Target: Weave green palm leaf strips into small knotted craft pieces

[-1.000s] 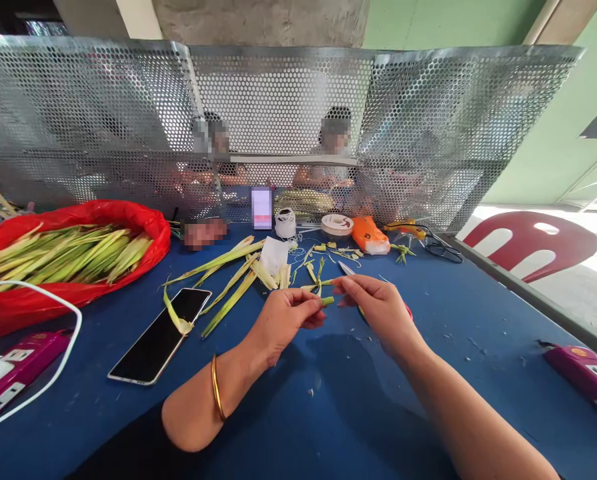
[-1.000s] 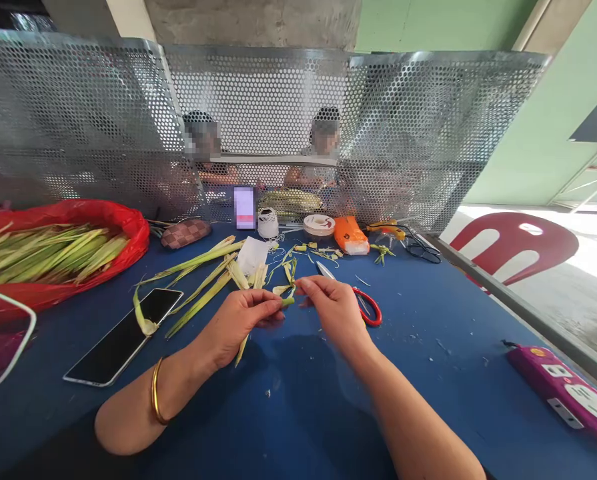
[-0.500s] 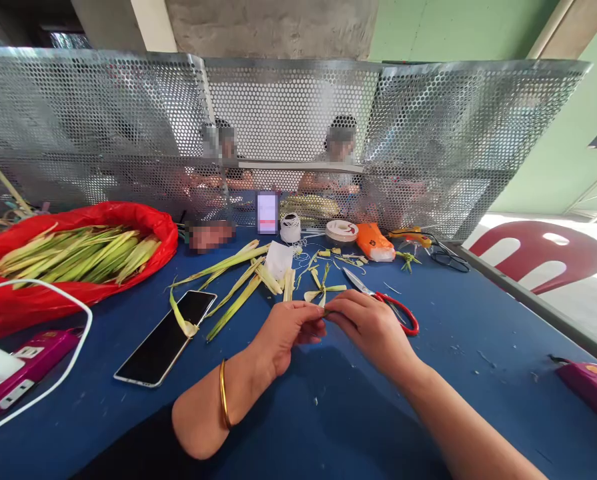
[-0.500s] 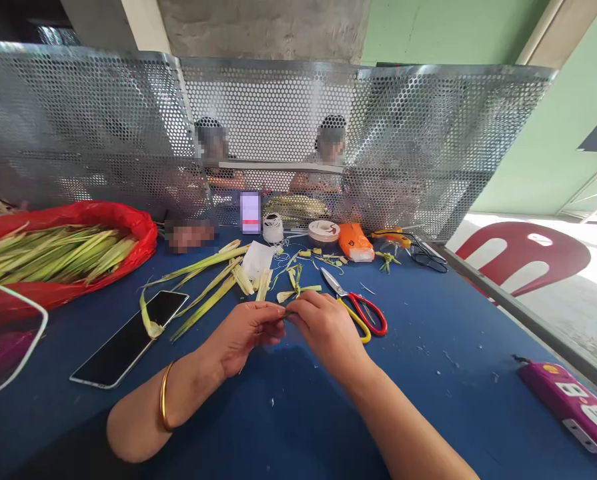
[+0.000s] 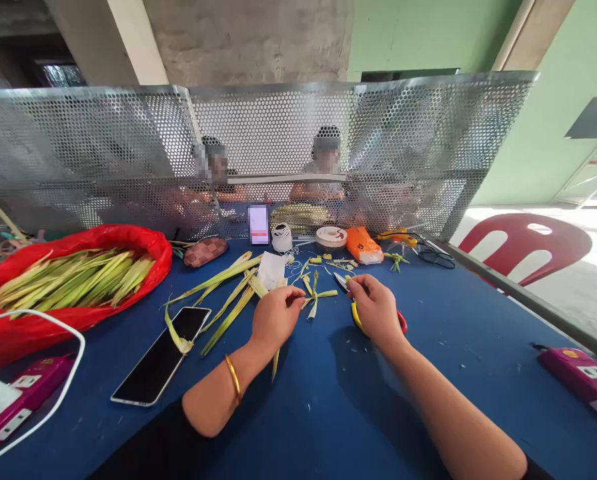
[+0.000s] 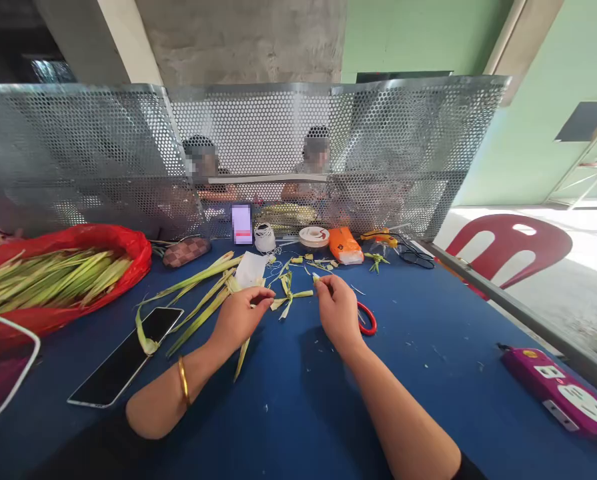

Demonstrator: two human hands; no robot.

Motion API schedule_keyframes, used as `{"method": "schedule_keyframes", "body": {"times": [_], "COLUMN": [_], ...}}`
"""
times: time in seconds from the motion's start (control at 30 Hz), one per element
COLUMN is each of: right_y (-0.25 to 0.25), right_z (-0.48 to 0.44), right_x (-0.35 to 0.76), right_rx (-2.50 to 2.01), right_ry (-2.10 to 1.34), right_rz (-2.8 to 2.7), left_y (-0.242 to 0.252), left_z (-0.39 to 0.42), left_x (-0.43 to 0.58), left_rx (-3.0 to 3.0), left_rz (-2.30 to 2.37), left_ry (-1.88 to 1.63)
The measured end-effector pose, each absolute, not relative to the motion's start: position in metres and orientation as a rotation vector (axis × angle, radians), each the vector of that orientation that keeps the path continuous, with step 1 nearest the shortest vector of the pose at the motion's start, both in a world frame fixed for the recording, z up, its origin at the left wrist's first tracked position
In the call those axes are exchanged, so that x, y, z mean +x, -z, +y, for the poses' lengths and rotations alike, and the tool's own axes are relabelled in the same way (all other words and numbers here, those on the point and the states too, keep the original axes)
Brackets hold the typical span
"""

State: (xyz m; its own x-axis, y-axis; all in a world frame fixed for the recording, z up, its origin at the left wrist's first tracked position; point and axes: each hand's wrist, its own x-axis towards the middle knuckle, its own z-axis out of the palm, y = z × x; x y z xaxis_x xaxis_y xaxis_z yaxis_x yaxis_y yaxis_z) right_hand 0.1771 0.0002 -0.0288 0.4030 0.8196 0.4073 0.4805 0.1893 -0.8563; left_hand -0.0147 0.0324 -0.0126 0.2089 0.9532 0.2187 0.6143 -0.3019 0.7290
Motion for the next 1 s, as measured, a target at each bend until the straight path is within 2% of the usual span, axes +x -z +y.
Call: {"method": "schedule_keyframes", "body": {"times": [0.23,0.5,0.57,0.67,0.83,0.9,1.0], "right_y": [0.033,0.034,0.027,0.017,0.012,0.014,0.015], "right_z": [0.002,0.005,0.001,-0.009,-0.025,-0.027,-0.027], "right_x": [0.171,0.171,0.17,0.164,0.153,0.151,0.15], "right_rx": [-1.384,-1.256,-1.177,-1.003,-0.741,-0.706,-0.814], "right_ry": [-0.472,-0.657,-0.81,-1.156,-1.608,-1.629,-1.473], "right_rz": [-1.226,-1.052,-0.947,-0.84,-0.914,-0.971,-1.009], "left_y": [0.023,0.016,0.009,0.006,0.011,0.014,0.022], "left_z": [0.07,0.066,0.05,0.025,0.007,0.008,0.011], "left_x": [0.023,0.016,0.002,-0.017,-0.027,-0.025,-0.023], "left_rx": [2.037,1.672,1.556,1.003,0.768,0.723,0.631], "left_rz": [1.601,1.305,1.171,0.728,0.521,0.489,0.514], "left_ry": [-0.705,-0.886,-0.91,-1.009,-1.046,-1.016,-0.957]}}
